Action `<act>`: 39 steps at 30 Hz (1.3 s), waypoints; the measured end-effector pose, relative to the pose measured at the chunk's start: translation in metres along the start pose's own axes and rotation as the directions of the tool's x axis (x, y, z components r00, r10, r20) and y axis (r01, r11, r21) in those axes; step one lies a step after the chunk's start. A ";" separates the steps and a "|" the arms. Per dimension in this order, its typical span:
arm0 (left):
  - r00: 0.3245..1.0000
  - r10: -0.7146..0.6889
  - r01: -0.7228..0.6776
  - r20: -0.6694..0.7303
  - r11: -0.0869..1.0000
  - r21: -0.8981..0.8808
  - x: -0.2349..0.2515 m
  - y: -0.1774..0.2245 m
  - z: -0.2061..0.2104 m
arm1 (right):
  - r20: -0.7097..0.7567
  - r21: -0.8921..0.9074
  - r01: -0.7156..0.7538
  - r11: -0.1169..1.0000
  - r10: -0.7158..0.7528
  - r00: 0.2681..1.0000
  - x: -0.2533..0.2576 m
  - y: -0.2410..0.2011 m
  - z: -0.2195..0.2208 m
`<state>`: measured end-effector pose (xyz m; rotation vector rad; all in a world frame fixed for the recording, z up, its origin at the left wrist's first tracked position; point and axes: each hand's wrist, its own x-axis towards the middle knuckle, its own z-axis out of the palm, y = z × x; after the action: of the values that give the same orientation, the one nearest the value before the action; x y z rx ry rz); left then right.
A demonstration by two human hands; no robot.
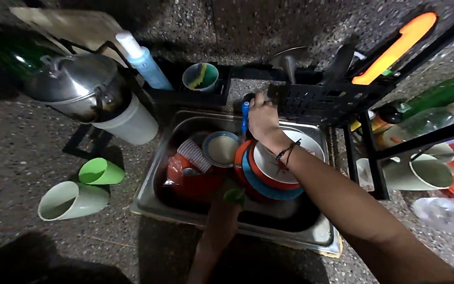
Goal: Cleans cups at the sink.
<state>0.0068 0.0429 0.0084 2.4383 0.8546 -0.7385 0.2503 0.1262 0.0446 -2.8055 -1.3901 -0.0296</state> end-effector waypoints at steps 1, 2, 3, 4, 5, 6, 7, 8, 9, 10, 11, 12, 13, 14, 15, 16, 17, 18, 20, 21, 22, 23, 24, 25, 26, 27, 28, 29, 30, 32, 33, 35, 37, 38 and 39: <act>0.999 0.000 -0.003 -0.042 0.999 -0.051 -0.009 -0.004 -0.003 | 0.001 0.006 -0.006 1.000 0.006 1.000 0.002 0.000 0.001; 0.996 0.007 -0.018 -0.092 0.993 -0.114 -0.016 -0.010 -0.004 | -0.003 0.010 -0.010 1.000 0.010 1.000 0.002 0.000 0.001; 0.992 0.003 -0.024 -0.123 0.985 -0.170 -0.018 -0.017 -0.002 | -0.005 0.010 -0.012 1.000 0.012 1.000 0.002 0.000 0.000; 0.993 -0.006 -0.020 -0.122 0.978 -0.209 -0.016 -0.024 0.002 | -0.004 0.010 -0.015 1.000 0.015 1.000 0.001 0.000 0.000; 0.994 -0.007 -0.019 -0.108 0.971 -0.239 -0.012 -0.031 0.008 | -0.005 0.014 -0.015 1.000 0.015 1.000 0.000 -0.001 -0.001; 0.997 -0.013 -0.008 -0.080 0.965 -0.262 -0.007 -0.036 0.012 | 0.002 0.020 -0.017 1.000 0.016 1.000 0.000 -0.002 -0.002; 0.998 -0.019 0.003 -0.055 0.959 -0.283 -0.002 -0.038 0.015 | 0.007 0.018 -0.015 1.000 0.015 1.000 -0.001 -0.002 -0.002; 0.999 -0.032 0.019 -0.040 0.955 -0.296 0.003 -0.038 0.017 | 0.008 0.014 -0.013 1.000 0.013 1.000 0.000 -0.001 -0.002; 0.998 -0.052 0.042 -0.029 0.955 -0.294 0.008 -0.037 0.018 | 0.009 0.013 -0.010 1.000 0.010 1.000 0.001 -0.001 -0.002; 0.997 -0.077 0.069 -0.017 0.959 -0.275 0.010 -0.034 0.017 | 0.014 0.013 -0.007 1.000 0.007 1.000 0.000 0.000 -0.001; 0.995 -0.103 0.097 -0.009 0.965 -0.245 0.014 -0.031 0.015 | 0.012 0.018 -0.006 1.000 0.006 1.000 0.000 0.000 -0.001; 0.992 -0.129 0.125 -0.005 0.968 -0.219 0.017 -0.028 0.014 | 0.004 0.023 -0.008 1.000 0.008 1.000 0.000 0.000 -0.001; 0.988 -0.152 0.147 -0.009 0.968 -0.201 0.020 -0.025 0.013 | -0.002 0.024 -0.008 1.000 0.008 1.000 0.001 0.000 0.000; 0.986 -0.166 0.160 -0.017 0.970 -0.184 0.023 -0.023 0.013 | -0.005 0.016 -0.006 1.000 0.006 1.000 0.001 0.000 0.001; 0.986 -0.166 0.158 -0.034 0.973 -0.165 0.025 -0.023 0.013 | -0.005 0.004 -0.005 1.000 0.005 1.000 0.001 0.000 0.001; 0.986 -0.152 0.139 -0.073 0.978 -0.153 0.026 -0.025 0.014 | 0.002 -0.002 -0.004 1.000 0.004 1.000 0.000 0.000 0.001; 0.982 -0.129 0.108 -0.139 0.982 -0.153 0.028 -0.029 0.016 | 0.010 -0.001 -0.003 1.000 0.003 1.000 0.000 0.000 0.001; 0.972 -0.116 0.082 -0.205 0.983 -0.164 0.029 -0.036 0.018 | 0.010 0.000 -0.003 1.000 0.003 1.000 0.000 0.000 0.001; 0.942 -0.097 0.030 -0.322 0.978 -0.208 0.032 -0.054 0.021 | -0.004 0.000 -0.002 1.000 0.002 1.000 0.001 -0.001 0.000; 0.937 -0.099 0.021 -0.336 0.973 -0.228 0.032 -0.062 0.021 | -0.007 0.017 -0.003 1.000 0.003 1.000 -0.001 0.000 -0.002; 0.935 -0.108 0.020 -0.337 0.967 -0.255 0.029 -0.070 0.020 | -0.014 0.055 -0.001 0.998 0.001 1.000 -0.007 0.001 -0.004; 0.935 -0.123 0.018 -0.333 0.953 -0.302 0.026 -0.076 0.018 | -0.019 0.118 0.008 0.993 -0.005 1.000 -0.016 0.002 -0.008; 0.930 -0.147 0.010 -0.336 0.925 -0.379 0.022 -0.082 0.018 | -0.023 0.156 0.014 0.988 -0.010 1.000 -0.022 0.003 -0.010; 0.903 -0.178 -0.036 -0.391 0.876 -0.480 0.018 -0.089 0.020 | -0.029 0.180 0.016 0.984 -0.011 1.000 -0.029 0.003 -0.013; 0.840 -0.215 -0.141 -0.497 0.799 -0.584 0.016 -0.097 0.026 | -0.040 0.203 0.017 0.979 -0.009 0.999 -0.037 0.004 -0.017; 0.766 -0.283 -0.279 -0.577 0.662 -0.696 0.016 -0.100 0.029 | -0.064 0.236 0.027 0.971 -0.012 0.998 -0.041 0.004 -0.017; 0.721 -0.375 -0.398 -0.582 0.463 -0.792 0.018 -0.100 0.029 | -0.088 0.250 0.033 0.968 -0.011 0.996 -0.041 0.005 -0.013; 0.730 -0.462 -0.454 -0.503 0.222 -0.863 0.018 -0.097 0.024 | -0.108 0.238 0.038 0.971 -0.013 0.994 -0.036 0.004 -0.007; 0.784 -0.504 -0.447 -0.363 -0.052 -0.893 0.017 -0.093 0.017 | -0.118 0.199 0.043 0.979 -0.020 0.993 -0.026 0.004 0.001; 0.902 -0.379 -0.391 -0.208 -0.509 -0.767 0.017 -0.085 0.013 | -0.050 0.053 0.006 0.999 -0.003 0.999 -0.009 0.002 0.005; 0.927 -0.324 -0.364 -0.192 -0.644 -0.673 0.018 -0.079 0.012 | -0.023 0.015 -0.011 1.000 0.011 1.000 -0.004 0.002 0.004; 0.936 -0.290 -0.352 -0.201 -0.728 -0.589 0.014 -0.071 0.011 | -0.007 0.015 -0.013 1.000 0.013 1.000 -0.003 -0.002 0.002; 0.889 -0.373 -0.452 -0.265 -0.627 -0.634 0.008 -0.069 0.010 | 0.019 0.022 -0.005 1.000 0.005 1.000 -0.005 -0.004 -0.001; 0.822 -0.463 -0.546 -0.332 -0.472 -0.692 0.003 -0.071 0.008 | 0.021 0.024 -0.001 1.000 0.000 1.000 -0.005 -0.004 -0.002; 0.715 -0.555 -0.638 -0.426 -0.268 -0.721 -0.002 -0.077 0.006 | 0.017 0.026 0.003 1.000 -0.003 1.000 -0.005 -0.003 -0.002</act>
<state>-0.0481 0.0925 -0.0126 0.7876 0.9016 1.0246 0.2449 0.1235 0.0462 -2.7891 -1.3879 0.0124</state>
